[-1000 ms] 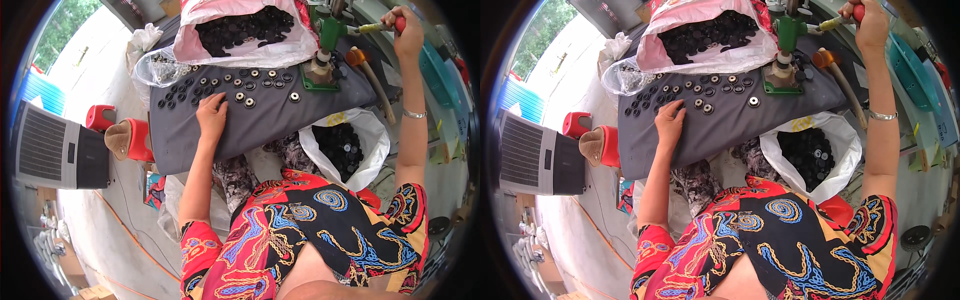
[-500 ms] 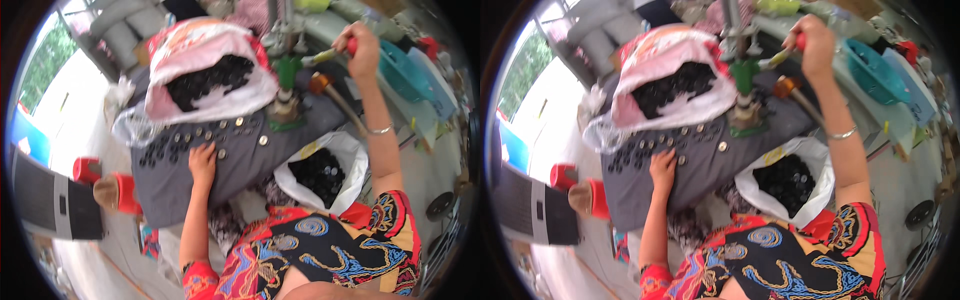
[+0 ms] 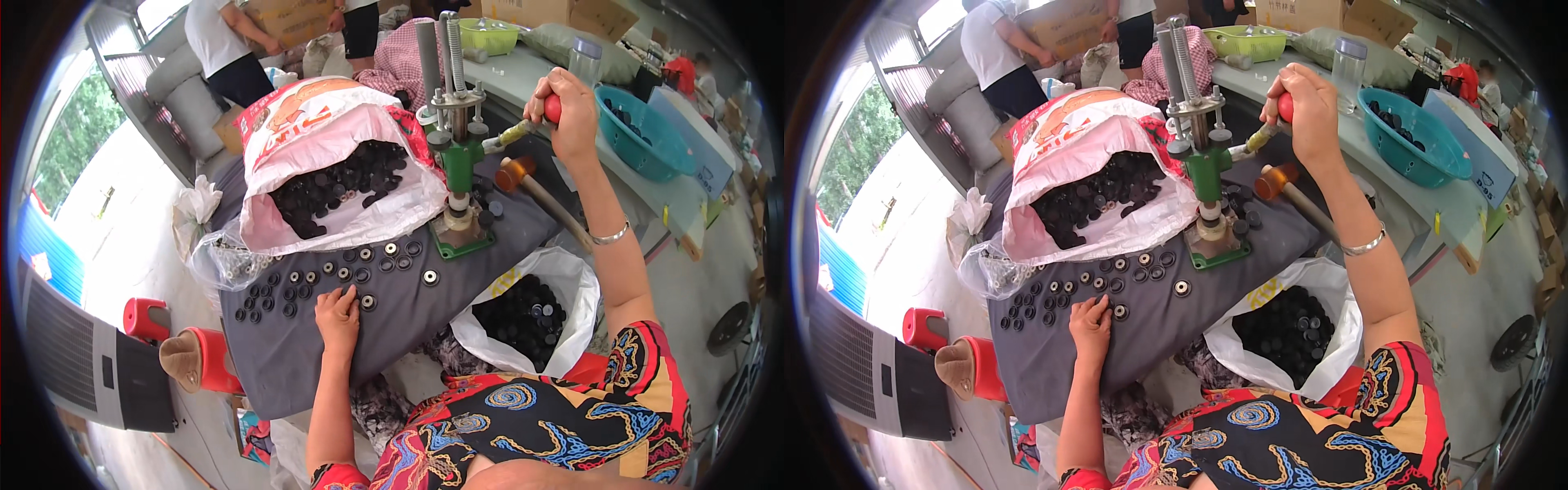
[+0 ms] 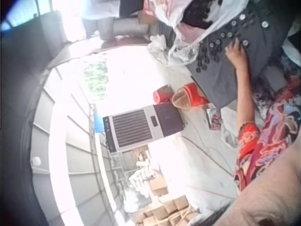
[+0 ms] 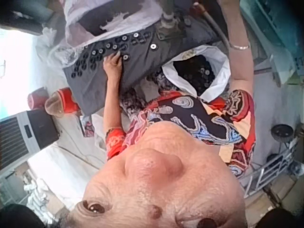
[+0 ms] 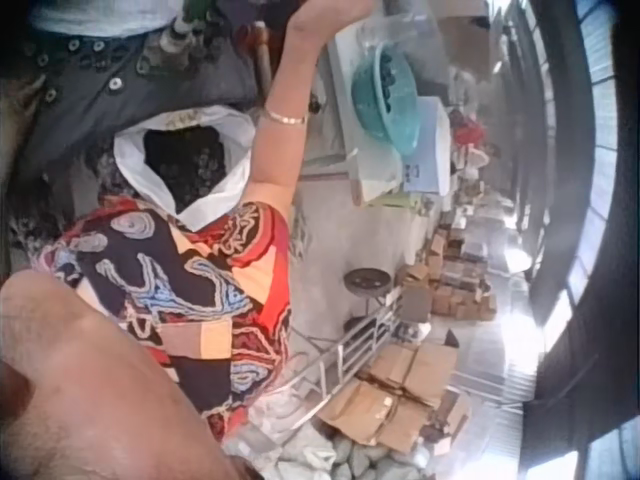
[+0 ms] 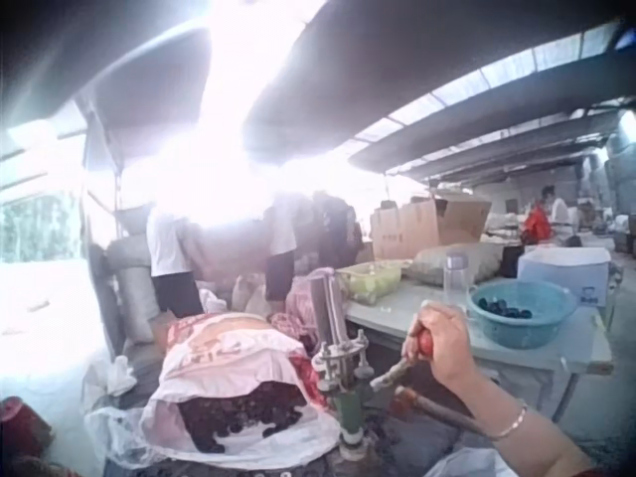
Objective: The person uses a manual press machine to attach snap fasteners onto a piece of gray fabric. They repeatedly place a snap component into the press, operate the lever to secure it, and then remove the finished fastener. The process is repeated for multiple fasteners.
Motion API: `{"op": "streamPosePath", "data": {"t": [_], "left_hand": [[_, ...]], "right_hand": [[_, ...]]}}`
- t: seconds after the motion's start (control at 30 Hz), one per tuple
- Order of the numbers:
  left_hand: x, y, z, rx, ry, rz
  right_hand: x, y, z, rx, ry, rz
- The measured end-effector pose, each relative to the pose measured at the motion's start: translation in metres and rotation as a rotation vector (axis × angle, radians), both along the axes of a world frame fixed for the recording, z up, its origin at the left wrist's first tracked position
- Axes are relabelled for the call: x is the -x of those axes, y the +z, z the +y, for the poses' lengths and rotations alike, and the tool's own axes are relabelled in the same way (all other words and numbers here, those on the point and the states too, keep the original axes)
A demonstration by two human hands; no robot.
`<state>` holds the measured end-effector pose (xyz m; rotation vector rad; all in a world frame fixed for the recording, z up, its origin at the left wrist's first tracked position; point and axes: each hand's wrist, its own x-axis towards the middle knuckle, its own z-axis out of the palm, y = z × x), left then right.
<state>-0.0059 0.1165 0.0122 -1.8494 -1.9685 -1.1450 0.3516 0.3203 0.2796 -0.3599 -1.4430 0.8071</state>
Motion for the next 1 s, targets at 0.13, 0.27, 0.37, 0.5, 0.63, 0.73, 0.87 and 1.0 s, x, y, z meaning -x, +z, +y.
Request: {"op": "streamPosePath", "data": {"t": [0.13, 0.27, 0.37, 0.5, 0.63, 0.73, 0.87, 1.0], "left_hand": [[0.002, 0.001, 0.0, -0.026, -0.011, 0.053], [0.003, 0.003, 0.001, -0.024, -0.023, 0.045], [-0.001, 0.003, 0.0, -0.017, -0.018, 0.069], [-0.001, 0.007, 0.003, -0.011, -0.017, 0.104], [0.002, 0.004, -0.002, 0.033, 0.006, 0.065], [0.004, 0.001, 0.004, -0.093, 0.009, -0.125], [-0.042, 0.027, 0.023, -0.099, -0.046, -0.352], [-0.116, 0.043, 0.086, -0.101, -0.235, -0.5]], "right_hand": [[0.002, 0.0, -0.001, 0.008, -0.017, 0.0], [0.002, 0.0, 0.001, 0.002, -0.013, 0.015], [0.002, 0.0, 0.002, -0.012, -0.01, 0.002], [-0.004, 0.002, 0.002, -0.064, -0.052, -0.04], [0.0, -0.003, 0.007, -0.09, -0.114, -0.087], [0.004, -0.003, 0.01, -0.067, -0.097, 0.023], [0.005, -0.003, 0.013, 0.01, -0.085, 0.051], [0.005, -0.003, 0.016, -0.027, -0.066, 0.017]]}}
